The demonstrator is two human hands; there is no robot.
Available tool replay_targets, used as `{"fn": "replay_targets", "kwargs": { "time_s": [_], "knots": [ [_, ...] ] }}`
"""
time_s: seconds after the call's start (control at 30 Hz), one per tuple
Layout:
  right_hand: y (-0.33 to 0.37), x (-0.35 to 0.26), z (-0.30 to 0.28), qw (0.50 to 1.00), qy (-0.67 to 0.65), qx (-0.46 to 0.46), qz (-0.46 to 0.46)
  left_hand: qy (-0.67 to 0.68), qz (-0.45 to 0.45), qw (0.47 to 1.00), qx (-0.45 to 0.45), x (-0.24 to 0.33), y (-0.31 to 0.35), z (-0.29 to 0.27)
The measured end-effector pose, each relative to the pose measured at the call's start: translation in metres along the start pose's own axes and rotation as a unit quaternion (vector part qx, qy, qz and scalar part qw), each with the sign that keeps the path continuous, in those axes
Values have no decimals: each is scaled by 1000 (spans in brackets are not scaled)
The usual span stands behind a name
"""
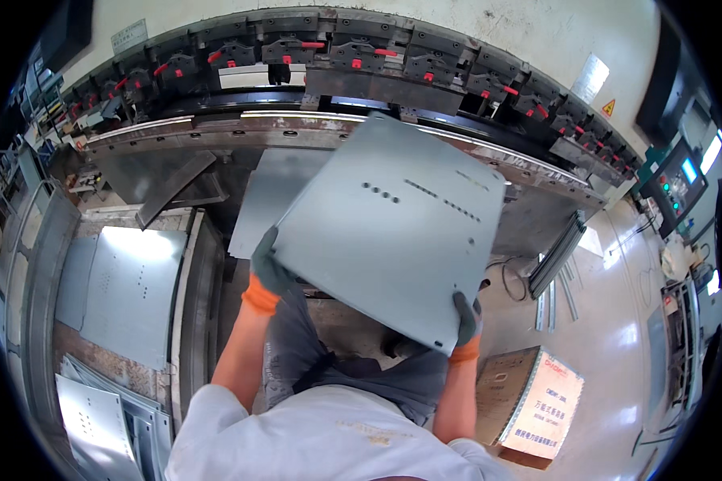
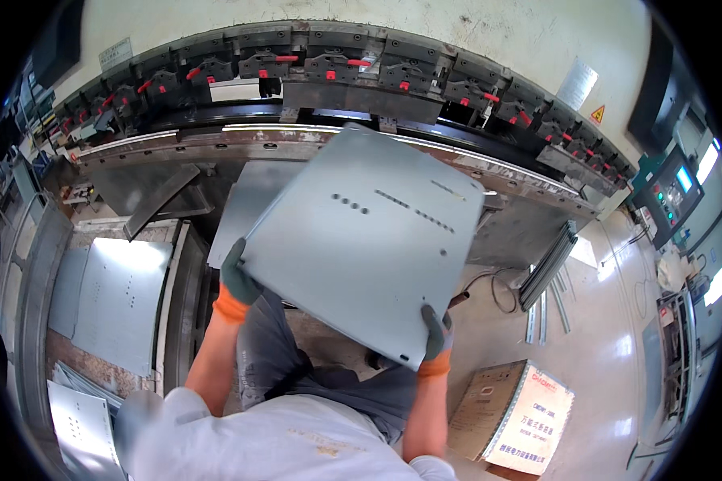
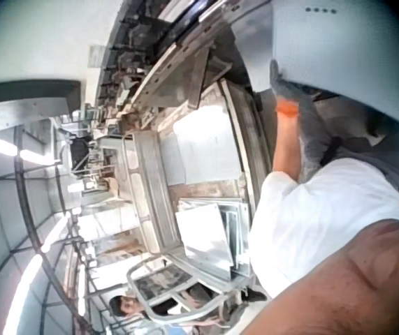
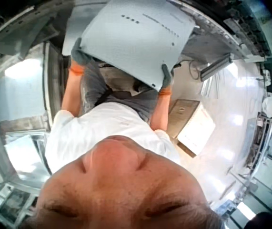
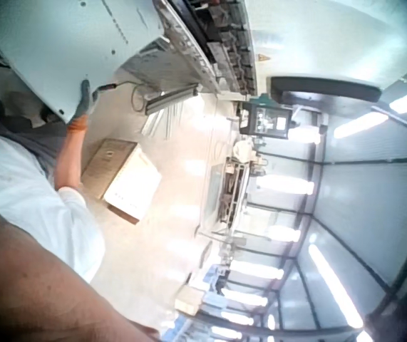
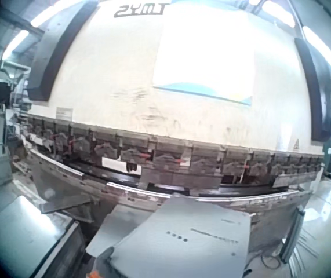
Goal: The person sits on the floor and repeatedly places perforated metal sheets into a press brake machine to bend them. After each bend, the person removes the sheet and stacks it on a nearby rack.
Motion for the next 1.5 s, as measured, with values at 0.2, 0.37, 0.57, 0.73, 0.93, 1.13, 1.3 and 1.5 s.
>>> {"fn": "replay_targets", "kwargs": {
  "time_s": [0.2, 0.37, 0.57, 0.73, 0.93, 1.13, 1.3, 1.5],
  "knots": [
    [-122, 29, 52, 988, 29, -154, 16, -55, 98, 993, 24, 52, 12, -56],
    [-188, 56, 46, 990, 6, -134, 48, -101, 116, 988, -13, 39, -24, -84],
    [-213, 32, 46, 982, -24, -143, 122, -18, 70, 996, 55, 12, -39, -58],
    [-226, 31, 37, 980, -25, -150, 128, -44, 92, 992, 68, -8, -43, -57],
    [-226, 31, 41, 982, -23, -141, 122, -62, 116, 990, 55, 2, -40, -48],
    [-231, 30, 37, 982, -38, -147, 112, -43, 111, 988, 100, 0, -39, -44],
    [-222, 16, 46, 983, -39, -135, 118, -58, 123, 987, 89, 1, -40, -37],
    [-228, 17, 39, 984, -14, -140, 108, -68, 120, 985, 103, 2, -39, -35]
  ]
}}
Point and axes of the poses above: each hand's wrist, its own y-axis away from the middle knuckle, its own z-axis out of the palm, x = y × z, the point moved 10 cm from there along -y, towards the middle knuckle, and after that the axes turned 14 degrees about y, right-handed, at the moved point
